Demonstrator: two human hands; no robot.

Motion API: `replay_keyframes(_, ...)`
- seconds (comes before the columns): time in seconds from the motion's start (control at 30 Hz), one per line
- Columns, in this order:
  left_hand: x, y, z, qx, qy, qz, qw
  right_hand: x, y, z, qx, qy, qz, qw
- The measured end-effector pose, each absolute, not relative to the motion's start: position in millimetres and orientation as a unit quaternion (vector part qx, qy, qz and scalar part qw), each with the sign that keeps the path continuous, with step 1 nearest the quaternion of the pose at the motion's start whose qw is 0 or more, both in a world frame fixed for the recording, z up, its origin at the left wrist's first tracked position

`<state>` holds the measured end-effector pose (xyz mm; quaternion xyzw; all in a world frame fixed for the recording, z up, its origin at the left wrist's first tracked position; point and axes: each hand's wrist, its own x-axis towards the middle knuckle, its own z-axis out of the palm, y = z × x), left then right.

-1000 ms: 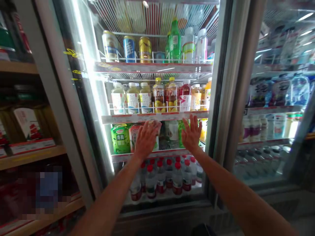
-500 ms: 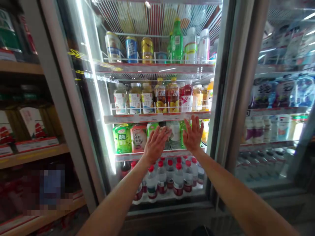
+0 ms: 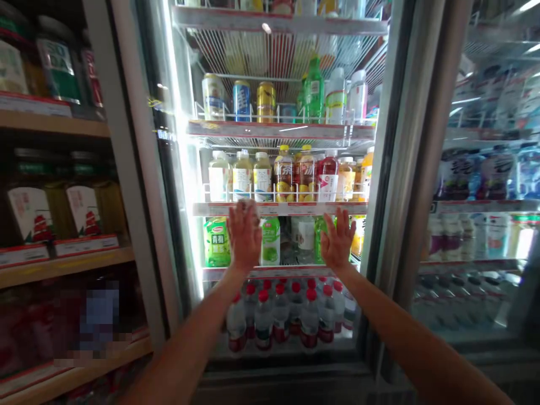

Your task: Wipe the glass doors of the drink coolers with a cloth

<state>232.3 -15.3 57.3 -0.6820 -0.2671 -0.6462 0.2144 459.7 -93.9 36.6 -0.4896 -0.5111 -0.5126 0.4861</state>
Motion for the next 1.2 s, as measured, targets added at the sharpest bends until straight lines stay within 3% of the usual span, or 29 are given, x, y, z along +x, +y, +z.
replay_keyframes(0.13,286,-37,56,-0.768,-0.195,-0.574,0.206,422,-100,52,-0.400,-0.601,-0.454,0.522)
replay_keyframes(0.27,260,-26,51,-0.772,-0.153,-0.582,0.204,383,-91,59,-0.399,-0.665,-0.389,0.496)
replay_keyframes(0.53,189,7,23,-0.727,-0.204,-0.582,0.302,321,-54,66,-0.504,-0.605,-0.471,0.398)
replay_keyframes(0.67,195,9,17,-0.727,-0.230,-0.568,0.310,381,-72,52,-0.466,-0.627,-0.513,0.356)
replay_keyframes(0.73,197,10,15,-0.730,-0.237,-0.561,0.310,440,-93,41,-0.497,-0.572,-0.521,0.394)
replay_keyframes(0.83,199,11,14,-0.730,-0.251,-0.551,0.317,517,-116,39,-0.552,-0.401,-0.519,0.515)
replay_keyframes(0.93,201,11,14,-0.723,-0.256,-0.552,0.328,521,-111,39,-0.556,-0.361,-0.519,0.539)
replay_keyframes(1.1,201,10,15,-0.715,-0.244,-0.557,0.345,416,-77,16,-0.491,-0.528,-0.523,0.456)
replay_keyframes(1.2,201,10,16,-0.711,-0.243,-0.557,0.354,402,-81,-1,-0.452,-0.618,-0.524,0.374)
